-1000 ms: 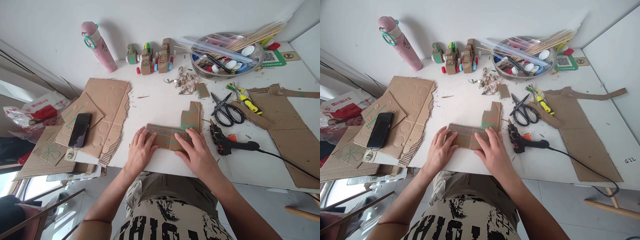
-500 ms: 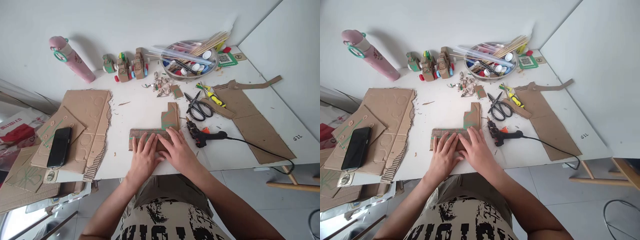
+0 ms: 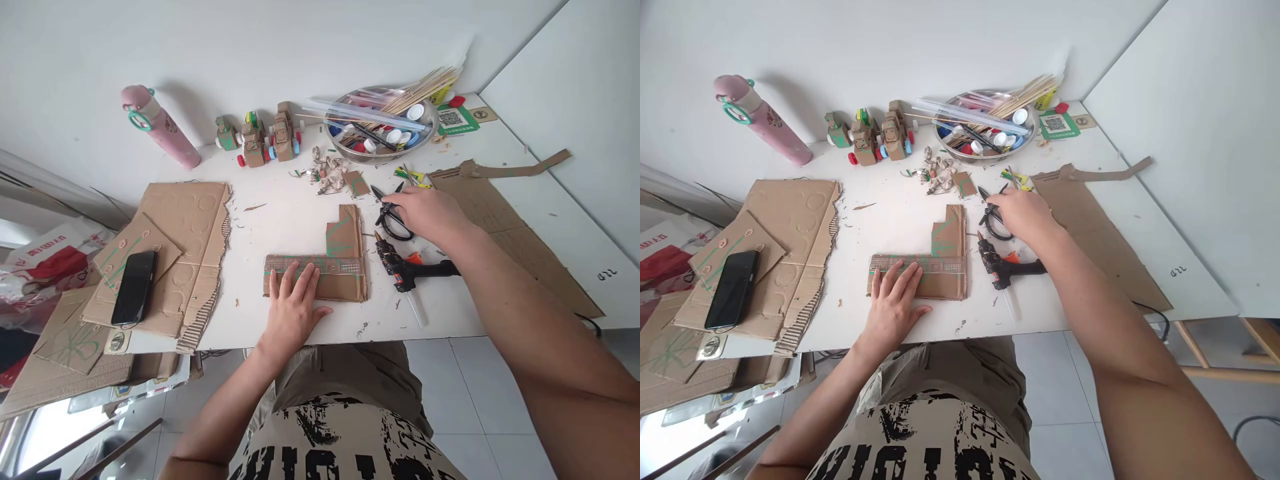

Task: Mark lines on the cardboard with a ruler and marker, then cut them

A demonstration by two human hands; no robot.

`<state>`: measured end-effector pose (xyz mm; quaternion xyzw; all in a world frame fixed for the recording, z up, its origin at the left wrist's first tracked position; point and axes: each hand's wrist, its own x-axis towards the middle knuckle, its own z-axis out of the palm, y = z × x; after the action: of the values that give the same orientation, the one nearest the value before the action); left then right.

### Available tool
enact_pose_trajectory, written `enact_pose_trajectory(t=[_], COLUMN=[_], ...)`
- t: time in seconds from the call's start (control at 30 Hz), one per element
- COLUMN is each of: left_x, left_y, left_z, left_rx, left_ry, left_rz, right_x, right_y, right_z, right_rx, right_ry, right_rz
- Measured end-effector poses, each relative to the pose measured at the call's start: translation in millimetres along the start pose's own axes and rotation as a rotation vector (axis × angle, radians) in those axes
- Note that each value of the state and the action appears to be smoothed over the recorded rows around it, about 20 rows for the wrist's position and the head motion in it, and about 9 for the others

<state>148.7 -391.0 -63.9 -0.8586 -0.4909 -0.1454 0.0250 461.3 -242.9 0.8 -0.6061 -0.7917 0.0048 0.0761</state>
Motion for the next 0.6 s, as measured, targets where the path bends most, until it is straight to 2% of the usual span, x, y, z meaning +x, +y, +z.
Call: enact_pose_trajectory(t=[0.1,0.2,0.3,0.4,0.47,0.5,0.6], left_x=[1.2,2.0,2.6,3.4,4.2,4.5,5.5], left_y=[2.4,3.7,4.0,5.2,6.7,7.6,9.6], left_z=[-0.5,-1.2,-2.5,-4.8,-6.4,-7.0,-7.3], left_rx=[0.012,0.027,0.033,0.058,0.076,0.081,0.088], left_ry=[-0.015,-0.023,-0.042,-0.075,-0.097,-0.105,-0.115], left_rz=[-0.021,-0.030,-0.019,-0.027,-0.036,-0.039,-0.037], right_x=[10.1,9.7,4.3,-9.1,-23.0,-30.2,-46.7], right_y=[1.2,-1.4,-7.2,-27.3,-52.0,-66.8,-110.8], right_z=[3.4,-3.0,-13.7,-19.3,-17.8,-15.4,-2.6], right_rx=[-0.017,-0.034,0.045,0.354,0.672,0.842,1.267], right_ry=[-0.020,-0.028,0.058,0.295,0.391,0.381,0.133], right_rz=[-0.038,-0.048,0.017,0.111,0.092,0.069,0.088])
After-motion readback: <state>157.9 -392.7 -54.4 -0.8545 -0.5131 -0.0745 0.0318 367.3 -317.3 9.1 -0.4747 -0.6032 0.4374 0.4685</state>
